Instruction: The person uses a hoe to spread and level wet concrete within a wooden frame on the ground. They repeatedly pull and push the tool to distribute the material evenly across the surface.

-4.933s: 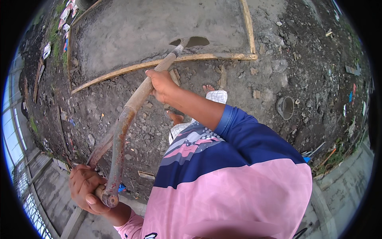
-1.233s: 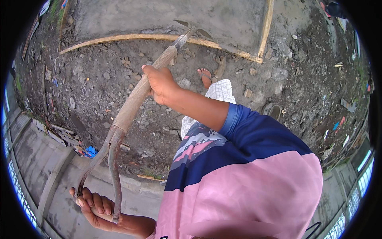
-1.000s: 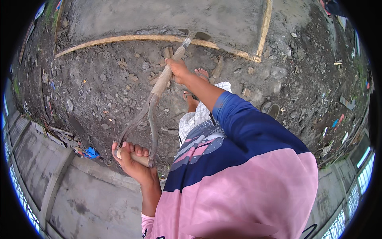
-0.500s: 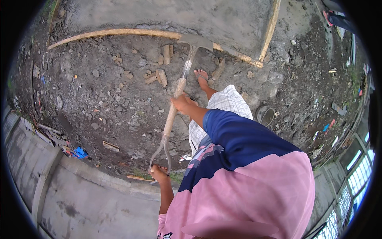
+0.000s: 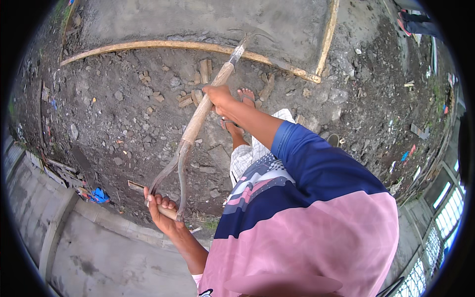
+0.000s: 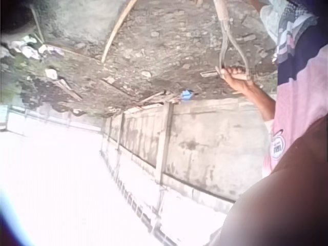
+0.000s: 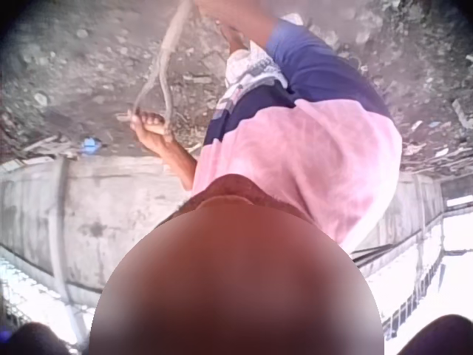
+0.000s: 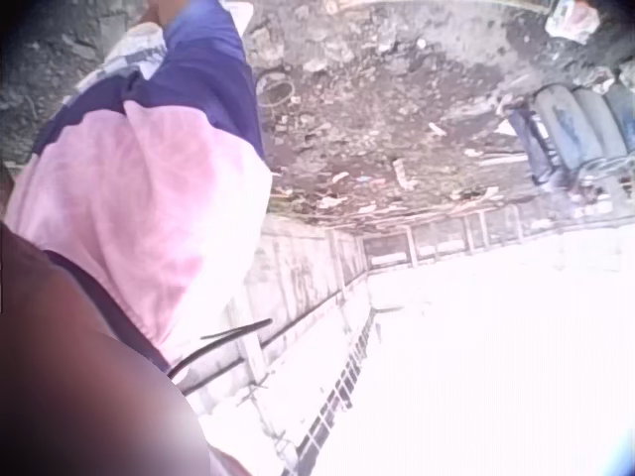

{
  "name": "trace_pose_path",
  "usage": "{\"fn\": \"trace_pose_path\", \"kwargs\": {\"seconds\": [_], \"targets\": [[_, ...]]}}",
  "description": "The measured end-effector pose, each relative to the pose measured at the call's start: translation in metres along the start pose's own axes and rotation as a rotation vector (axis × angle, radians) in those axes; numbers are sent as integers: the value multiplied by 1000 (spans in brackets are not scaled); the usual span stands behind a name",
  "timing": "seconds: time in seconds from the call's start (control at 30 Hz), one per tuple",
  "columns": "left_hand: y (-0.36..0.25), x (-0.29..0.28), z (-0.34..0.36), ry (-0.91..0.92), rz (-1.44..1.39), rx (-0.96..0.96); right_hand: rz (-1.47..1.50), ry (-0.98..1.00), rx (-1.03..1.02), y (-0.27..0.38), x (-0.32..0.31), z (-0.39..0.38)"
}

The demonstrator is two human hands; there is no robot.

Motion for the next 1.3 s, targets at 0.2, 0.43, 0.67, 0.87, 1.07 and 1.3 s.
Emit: {"fn": "trace_pose_path", "kwargs": {"seconds": [0.2,0.43,0.67,0.87,1.07,1.3], "targets": [[-154,138,-26,241,34,-70,214,239,-91,55,74,-89],[-21,100,5,-299,189,-86,134,58,-6,12,-22,-17],[39,-16,-47,-394,347,-127,-95,62,169,-88,-54,-11],[113,-154,-53,-464,299,-327,-200,-15,302,-152,-70,-5],[160,-231,-36,-485,348,-396,-220,-86,425,-189,-73,8],[211,-314,-20,-586,425,-518,-3,-35,370,-289,-115,77]]}}
Point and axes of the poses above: each hand's wrist, its own z-axis towards the middle knuckle, its own x-axis out of the palm, y = z × x, the point moved 4 cm from there along z, towards the middle knuckle, and after that the axes turned 14 degrees about y, right-handed, at the moved point
